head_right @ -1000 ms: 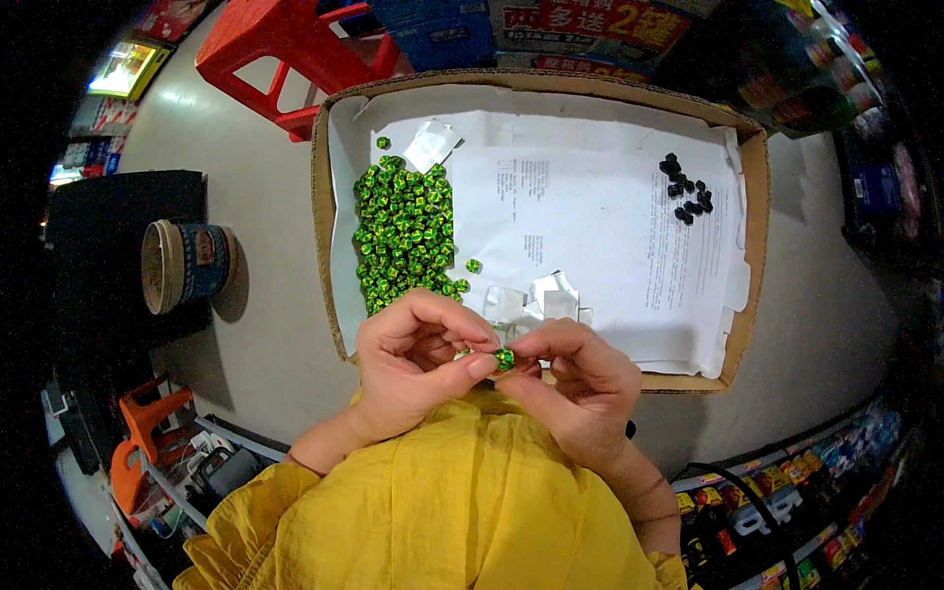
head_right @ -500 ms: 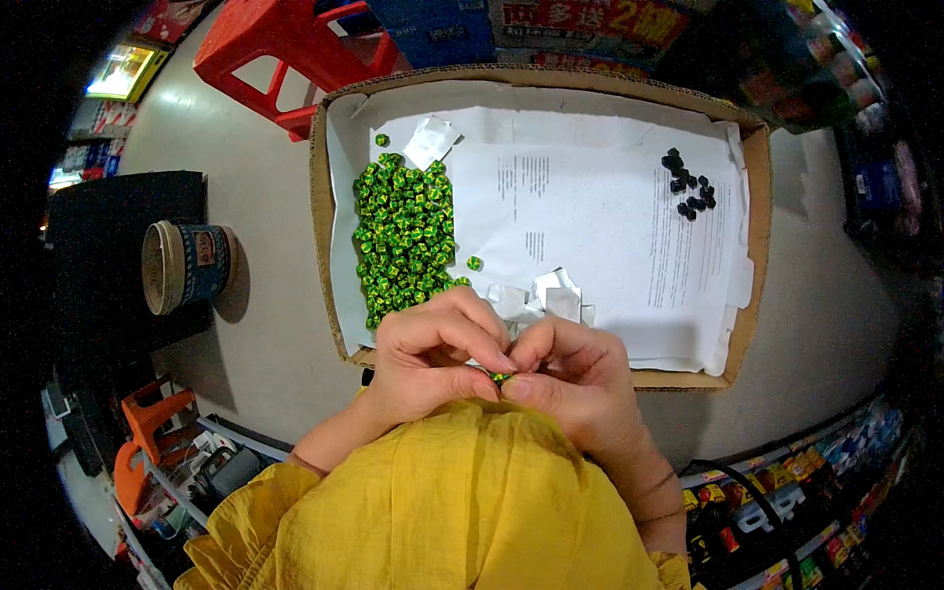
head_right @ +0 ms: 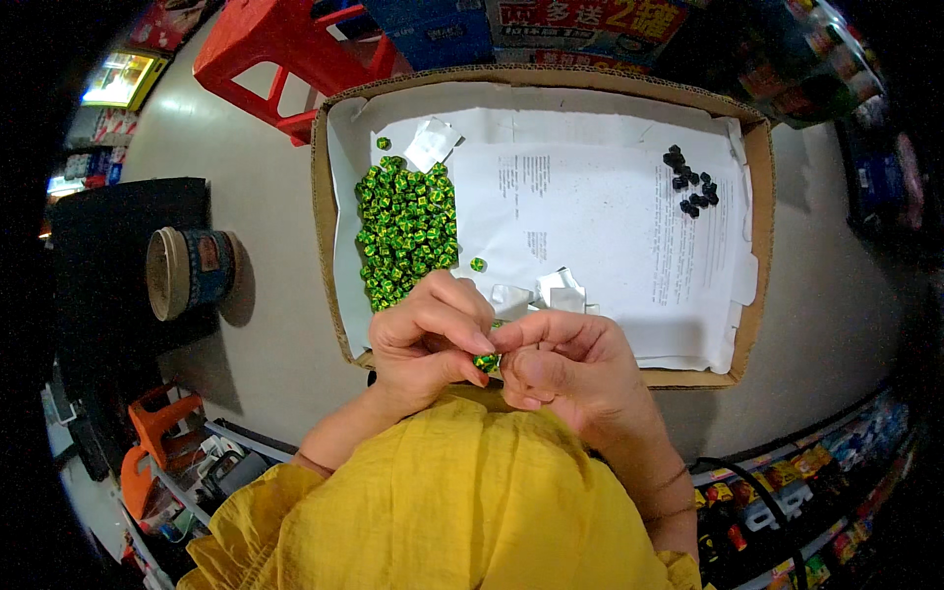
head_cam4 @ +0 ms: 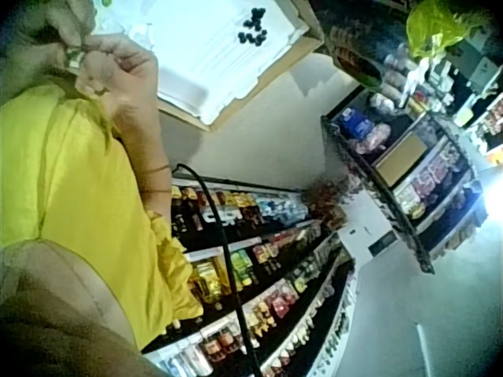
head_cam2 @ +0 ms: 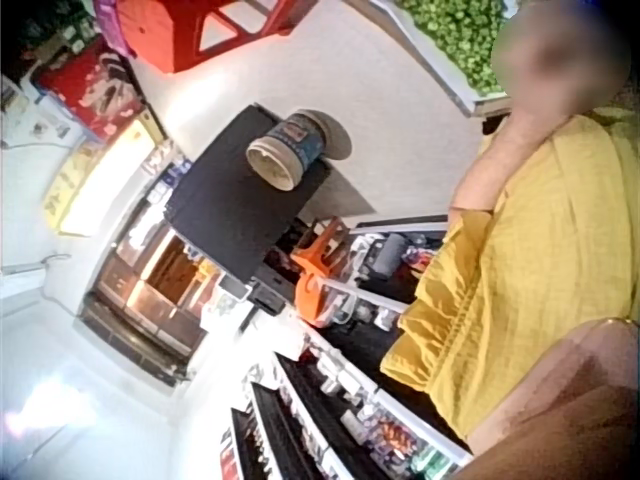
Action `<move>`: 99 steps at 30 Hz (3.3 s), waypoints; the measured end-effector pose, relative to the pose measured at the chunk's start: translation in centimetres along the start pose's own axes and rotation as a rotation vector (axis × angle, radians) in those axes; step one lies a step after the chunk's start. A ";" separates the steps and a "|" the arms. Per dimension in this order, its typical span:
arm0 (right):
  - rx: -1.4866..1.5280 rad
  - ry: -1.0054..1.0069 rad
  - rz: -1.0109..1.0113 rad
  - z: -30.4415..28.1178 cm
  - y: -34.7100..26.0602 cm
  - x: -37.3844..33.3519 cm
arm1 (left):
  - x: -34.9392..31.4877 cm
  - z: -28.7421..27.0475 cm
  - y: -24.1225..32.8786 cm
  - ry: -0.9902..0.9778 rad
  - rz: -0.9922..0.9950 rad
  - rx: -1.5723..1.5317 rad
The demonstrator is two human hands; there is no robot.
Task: The person assembles small green and black items by hand inside a cardboard box. They pick up a small green piece, place a black bead onto it, wrap the combined item in a small square of white paper, and place the finished piece back into the box.
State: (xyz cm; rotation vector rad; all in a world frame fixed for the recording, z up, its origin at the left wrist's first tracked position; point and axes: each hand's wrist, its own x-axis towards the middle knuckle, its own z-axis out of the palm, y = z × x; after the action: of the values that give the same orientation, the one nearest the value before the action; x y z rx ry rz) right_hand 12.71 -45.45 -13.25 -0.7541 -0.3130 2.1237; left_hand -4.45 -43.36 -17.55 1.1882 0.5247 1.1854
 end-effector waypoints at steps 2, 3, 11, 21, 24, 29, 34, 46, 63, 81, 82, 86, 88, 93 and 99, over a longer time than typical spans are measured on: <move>-0.084 0.128 0.018 0.6 0.0 -0.1 | -0.1 0.3 -0.4 0.022 0.013 -0.044; -0.081 0.127 0.017 0.7 0.1 -0.2 | -0.1 0.4 -0.5 0.041 0.037 -0.061; -0.345 0.130 -0.032 0.4 -0.3 -0.5 | 0.4 0.5 1.0 -0.009 -0.163 -0.276; -0.781 -0.068 0.040 -1.0 -0.5 -0.7 | 0.0 -0.3 1.5 -0.138 -0.800 -0.632; -1.360 -0.123 -0.373 -0.7 -0.9 -0.1 | -0.5 -1.2 0.9 -0.075 -0.757 -0.408; -1.414 -0.143 -0.535 -0.7 0.2 0.2 | -0.6 -1.8 1.9 -0.051 -0.717 -0.200; -1.485 -0.138 -0.566 -1.8 0.4 1.2 | 0.0 -3.6 2.4 0.299 -0.437 0.233; -2.042 0.341 -0.530 -5.9 -0.6 2.7 | 1.5 -1.7 -0.7 -0.034 -0.068 1.028; -0.970 0.124 -0.242 -5.8 -2.7 1.4 | 2.3 1.2 -0.5 -0.007 -0.577 0.352; -2.077 0.634 -0.456 -8.0 -8.6 3.3 | 1.5 0.4 -0.7 0.025 -0.581 0.200; -2.030 0.562 -0.497 -7.9 -8.4 2.9 | 1.4 0.3 -0.7 0.035 -0.580 0.188; -2.058 0.436 -0.490 -7.8 -8.6 1.1 | 0.9 0.0 -0.9 0.052 -0.579 0.196; -1.954 0.394 -0.519 -7.7 -9.1 0.5 | 0.8 -0.1 -0.9 0.061 -0.568 0.169; -1.912 0.570 -0.485 -6.8 -9.4 2.8 | 0.9 0.1 -0.8 0.058 -0.602 0.163; -2.199 0.505 -0.693 -7.9 -8.1 5.2 | 1.1 0.4 -0.5 0.073 -0.634 0.130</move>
State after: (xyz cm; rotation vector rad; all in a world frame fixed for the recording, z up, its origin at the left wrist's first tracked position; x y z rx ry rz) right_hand 20.31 -36.71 -17.81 -1.7474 -2.2224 0.1193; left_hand -3.48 -42.50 -17.60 0.9792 0.9614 0.6560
